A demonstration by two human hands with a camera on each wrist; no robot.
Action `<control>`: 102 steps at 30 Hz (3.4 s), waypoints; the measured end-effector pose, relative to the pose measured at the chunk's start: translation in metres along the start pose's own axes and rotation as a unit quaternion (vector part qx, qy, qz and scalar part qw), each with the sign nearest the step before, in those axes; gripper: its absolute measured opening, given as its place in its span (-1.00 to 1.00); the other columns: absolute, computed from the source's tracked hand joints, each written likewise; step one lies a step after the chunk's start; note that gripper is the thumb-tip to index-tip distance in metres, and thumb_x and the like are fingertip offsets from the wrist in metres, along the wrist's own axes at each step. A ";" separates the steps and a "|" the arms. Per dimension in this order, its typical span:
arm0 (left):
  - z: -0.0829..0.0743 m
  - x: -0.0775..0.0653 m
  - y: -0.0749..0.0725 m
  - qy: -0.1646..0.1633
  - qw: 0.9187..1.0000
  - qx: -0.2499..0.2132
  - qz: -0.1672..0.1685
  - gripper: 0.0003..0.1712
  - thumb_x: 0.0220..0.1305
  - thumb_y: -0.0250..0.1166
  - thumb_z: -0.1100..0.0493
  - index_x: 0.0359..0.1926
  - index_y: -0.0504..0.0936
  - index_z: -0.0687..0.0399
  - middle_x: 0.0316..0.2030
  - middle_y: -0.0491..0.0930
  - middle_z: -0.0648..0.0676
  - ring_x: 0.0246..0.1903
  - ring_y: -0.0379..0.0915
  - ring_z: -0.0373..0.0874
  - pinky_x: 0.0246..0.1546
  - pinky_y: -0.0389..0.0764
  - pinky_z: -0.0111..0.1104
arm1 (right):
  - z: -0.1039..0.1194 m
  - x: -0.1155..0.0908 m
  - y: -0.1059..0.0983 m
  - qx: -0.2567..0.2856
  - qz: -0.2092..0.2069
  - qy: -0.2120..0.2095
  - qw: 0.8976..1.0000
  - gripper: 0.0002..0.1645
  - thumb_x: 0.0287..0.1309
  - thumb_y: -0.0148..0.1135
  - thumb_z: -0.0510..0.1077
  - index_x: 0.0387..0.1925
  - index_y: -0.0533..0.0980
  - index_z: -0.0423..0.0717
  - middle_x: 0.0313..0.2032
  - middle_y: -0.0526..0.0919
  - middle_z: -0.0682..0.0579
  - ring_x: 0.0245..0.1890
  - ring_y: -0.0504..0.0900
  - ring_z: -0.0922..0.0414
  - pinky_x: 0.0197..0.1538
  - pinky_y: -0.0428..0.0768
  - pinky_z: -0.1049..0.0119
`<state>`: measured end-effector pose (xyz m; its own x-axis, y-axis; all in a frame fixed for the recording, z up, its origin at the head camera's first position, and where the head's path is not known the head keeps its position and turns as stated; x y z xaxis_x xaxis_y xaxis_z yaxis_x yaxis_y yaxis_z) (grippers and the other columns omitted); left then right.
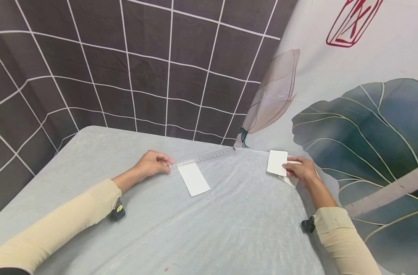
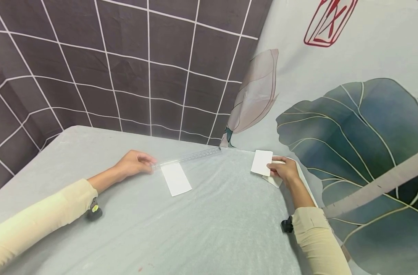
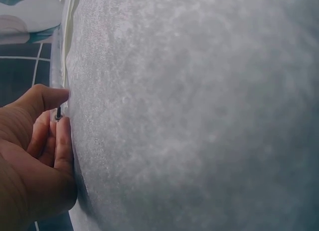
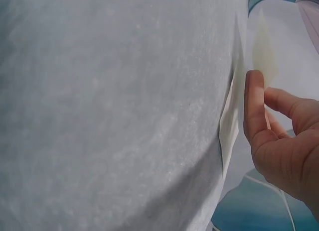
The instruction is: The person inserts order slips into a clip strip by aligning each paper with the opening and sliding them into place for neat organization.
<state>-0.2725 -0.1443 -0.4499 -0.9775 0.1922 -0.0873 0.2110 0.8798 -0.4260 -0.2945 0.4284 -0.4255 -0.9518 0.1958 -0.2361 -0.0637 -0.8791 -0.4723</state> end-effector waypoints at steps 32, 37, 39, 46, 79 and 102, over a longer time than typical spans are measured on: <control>0.001 0.001 0.000 0.002 1.000 -0.002 0.000 -0.49 0.06 0.59 0.39 0.11 0.86 0.34 -0.07 0.88 0.26 -0.22 0.61 -0.28 -0.12 0.60 -0.51 | 0.008 0.001 0.011 -0.009 0.001 -0.005 1.000 -0.18 0.49 0.43 -0.26 0.62 0.34 -0.41 -0.41 0.71 0.39 -0.40 0.71 0.44 -0.21 0.74 0.54; 0.002 0.002 -0.001 0.000 1.000 0.006 0.000 -0.49 0.05 0.59 0.39 0.11 0.86 0.33 -0.06 0.88 0.25 -0.20 0.63 -0.29 -0.10 0.61 -0.50 | 0.008 0.001 0.013 -0.012 0.004 -0.006 1.000 -0.19 0.50 0.43 -0.24 0.62 0.35 -0.39 -0.39 0.71 0.38 -0.38 0.71 0.42 -0.21 0.74 0.53; 0.001 0.002 -0.001 -0.001 1.000 0.011 0.000 -0.48 0.04 0.58 0.39 0.11 0.86 0.32 -0.05 0.88 0.26 -0.20 0.64 -0.29 -0.10 0.62 -0.50 | 0.007 0.002 0.013 -0.012 0.003 -0.004 1.000 -0.20 0.50 0.43 -0.24 0.62 0.35 -0.38 -0.39 0.71 0.38 -0.38 0.71 0.42 -0.21 0.74 0.53; 0.002 0.002 -0.002 -0.004 1.000 0.016 -0.002 -0.48 0.02 0.57 0.39 0.10 0.87 0.31 -0.07 0.88 0.22 -0.19 0.64 -0.28 -0.08 0.62 -0.50 | 0.007 0.001 0.014 -0.004 0.010 -0.003 1.000 -0.18 0.50 0.44 -0.24 0.63 0.34 -0.37 -0.37 0.72 0.38 -0.36 0.71 0.42 -0.20 0.75 0.53; 0.000 0.001 -0.002 0.004 1.000 -0.001 0.005 -0.47 0.02 0.57 0.40 0.11 0.85 0.35 -0.04 0.87 0.29 -0.21 0.63 -0.29 -0.12 0.61 -0.53 | 0.013 0.001 0.027 -0.014 0.039 -0.006 0.999 -0.17 0.51 0.44 -0.20 0.66 0.34 -0.33 -0.23 0.72 0.30 -0.29 0.72 0.40 -0.16 0.76 0.51; 0.000 0.000 -0.001 0.002 1.000 0.006 0.006 -0.46 0.03 0.60 0.39 0.12 0.85 0.35 -0.02 0.87 0.29 -0.20 0.63 -0.29 -0.11 0.61 -0.52 | 0.019 -0.001 0.032 -0.017 0.043 -0.026 0.999 -0.19 0.52 0.43 -0.19 0.64 0.37 -0.33 -0.19 0.75 0.24 -0.26 0.73 0.38 -0.14 0.76 0.50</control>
<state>-0.2731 -0.1452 -0.4491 -0.9748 0.2046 -0.0886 0.2227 0.8721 -0.4357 -0.3013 0.3914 -0.4239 -0.9675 0.0967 -0.2336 0.0283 -0.8767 -0.4803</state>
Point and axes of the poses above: each hand's wrist, its own x-axis towards the middle knuckle, its own y-axis out of the palm, z = x × y, the point moved 4 cm from there along x, towards the middle knuckle
